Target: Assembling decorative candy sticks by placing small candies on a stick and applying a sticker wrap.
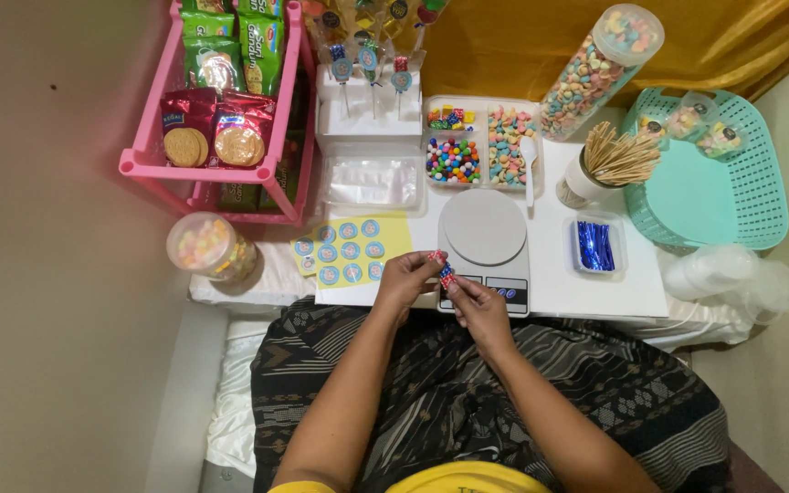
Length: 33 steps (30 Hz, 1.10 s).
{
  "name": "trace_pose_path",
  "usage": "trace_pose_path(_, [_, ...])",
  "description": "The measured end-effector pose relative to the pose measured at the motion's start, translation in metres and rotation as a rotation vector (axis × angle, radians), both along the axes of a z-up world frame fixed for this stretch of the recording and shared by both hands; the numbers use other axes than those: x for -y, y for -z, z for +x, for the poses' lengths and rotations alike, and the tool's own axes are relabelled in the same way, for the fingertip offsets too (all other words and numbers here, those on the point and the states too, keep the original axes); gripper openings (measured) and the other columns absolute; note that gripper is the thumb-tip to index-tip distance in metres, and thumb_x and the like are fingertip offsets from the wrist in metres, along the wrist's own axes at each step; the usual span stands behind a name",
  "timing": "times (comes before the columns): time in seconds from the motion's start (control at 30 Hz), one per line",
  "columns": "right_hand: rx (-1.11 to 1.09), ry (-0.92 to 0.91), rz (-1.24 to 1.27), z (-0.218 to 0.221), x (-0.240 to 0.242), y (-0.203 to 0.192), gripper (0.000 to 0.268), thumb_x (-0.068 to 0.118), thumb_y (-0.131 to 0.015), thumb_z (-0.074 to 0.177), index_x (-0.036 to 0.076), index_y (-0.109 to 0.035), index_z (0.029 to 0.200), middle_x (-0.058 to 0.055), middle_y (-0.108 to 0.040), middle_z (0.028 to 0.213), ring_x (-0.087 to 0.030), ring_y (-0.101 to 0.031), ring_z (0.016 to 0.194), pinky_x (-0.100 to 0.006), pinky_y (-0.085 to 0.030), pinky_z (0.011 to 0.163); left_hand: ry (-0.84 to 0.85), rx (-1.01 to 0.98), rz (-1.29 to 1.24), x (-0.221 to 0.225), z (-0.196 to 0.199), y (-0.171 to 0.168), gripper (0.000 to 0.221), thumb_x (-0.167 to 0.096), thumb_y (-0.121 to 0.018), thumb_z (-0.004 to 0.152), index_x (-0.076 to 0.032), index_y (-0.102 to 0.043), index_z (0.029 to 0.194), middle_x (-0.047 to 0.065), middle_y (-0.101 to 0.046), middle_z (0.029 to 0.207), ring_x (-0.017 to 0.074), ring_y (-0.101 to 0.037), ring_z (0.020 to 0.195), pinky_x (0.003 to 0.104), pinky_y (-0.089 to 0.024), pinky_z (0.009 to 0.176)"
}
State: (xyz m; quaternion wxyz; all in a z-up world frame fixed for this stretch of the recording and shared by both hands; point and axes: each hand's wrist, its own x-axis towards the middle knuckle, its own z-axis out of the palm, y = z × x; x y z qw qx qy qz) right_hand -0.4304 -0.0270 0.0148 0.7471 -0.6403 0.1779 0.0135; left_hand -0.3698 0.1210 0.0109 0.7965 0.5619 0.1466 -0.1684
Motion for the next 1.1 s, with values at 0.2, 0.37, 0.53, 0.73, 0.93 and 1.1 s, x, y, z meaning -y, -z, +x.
trace_pose_path(0.2, [-0.017,-0.021,-0.065,0.004,0.006,0.015,0.031,0.009,-0.075,0.093,-0.008,-0.071,0.118,-0.021,-0.072,0.079,-0.012,-0.057,0.055,-0.024,-0.05,0.041,-0.009,0.039,-0.008,-0.003,0.002,-0.004,0.038,-0.019,-0.083,0.085,0.004,-0.074,0.113,0.012,-0.072,0.091,0.0204,-0.073,0.081,0.038,-0.066,0.073])
trace_pose_path(0.37, [0.027,-0.028,-0.042,0.001,0.002,0.005,0.03,0.011,-0.075,0.093,-0.007,-0.073,0.117,-0.021,-0.071,0.079,-0.012,-0.055,0.055,-0.023,-0.049,0.042,-0.023,0.06,-0.009,-0.003,0.002,-0.007,0.036,-0.016,-0.082,0.084,0.006,-0.074,0.111,0.014,-0.071,0.089,0.022,-0.073,0.083,0.039,-0.065,0.075])
trace_pose_path(0.53, [0.015,0.015,-0.084,-0.001,-0.002,-0.003,0.022,0.012,-0.074,0.095,-0.004,-0.076,0.11,-0.016,-0.07,0.074,-0.009,-0.053,0.055,-0.02,-0.046,0.042,-0.029,0.083,-0.019,0.002,0.001,-0.007,0.037,-0.015,-0.083,0.085,0.009,-0.074,0.111,0.019,-0.071,0.089,0.0251,-0.073,0.081,0.044,-0.065,0.074])
trace_pose_path(0.73, [0.044,0.064,-0.126,-0.003,-0.007,-0.001,0.02,0.015,-0.074,0.096,-0.001,-0.077,0.106,-0.01,-0.068,0.071,-0.005,-0.052,0.056,-0.017,-0.043,0.044,-0.055,0.074,-0.06,0.003,0.0,-0.001,0.038,-0.014,-0.085,0.083,0.01,-0.073,0.111,0.018,-0.072,0.089,0.0239,-0.073,0.08,0.043,-0.065,0.073])
trace_pose_path(0.93, [0.041,0.054,-0.154,-0.002,-0.002,0.007,0.021,0.019,-0.075,0.095,0.001,-0.079,0.106,-0.008,-0.068,0.069,-0.005,-0.051,0.053,-0.018,-0.044,0.046,-0.055,0.063,-0.074,0.002,0.001,-0.001,0.039,-0.014,-0.085,0.082,0.01,-0.073,0.11,0.017,-0.072,0.089,0.0232,-0.074,0.079,0.041,-0.065,0.073])
trace_pose_path(1.1, [0.057,-0.032,-0.08,0.004,-0.001,0.007,0.021,0.005,-0.068,0.092,-0.003,-0.076,0.11,-0.013,-0.062,0.067,-0.012,-0.052,0.05,-0.025,-0.048,0.048,-0.05,0.082,-0.039,-0.002,0.005,0.009,0.039,-0.015,-0.085,0.083,0.01,-0.073,0.11,0.017,-0.071,0.09,0.0218,-0.071,0.082,0.039,-0.064,0.076])
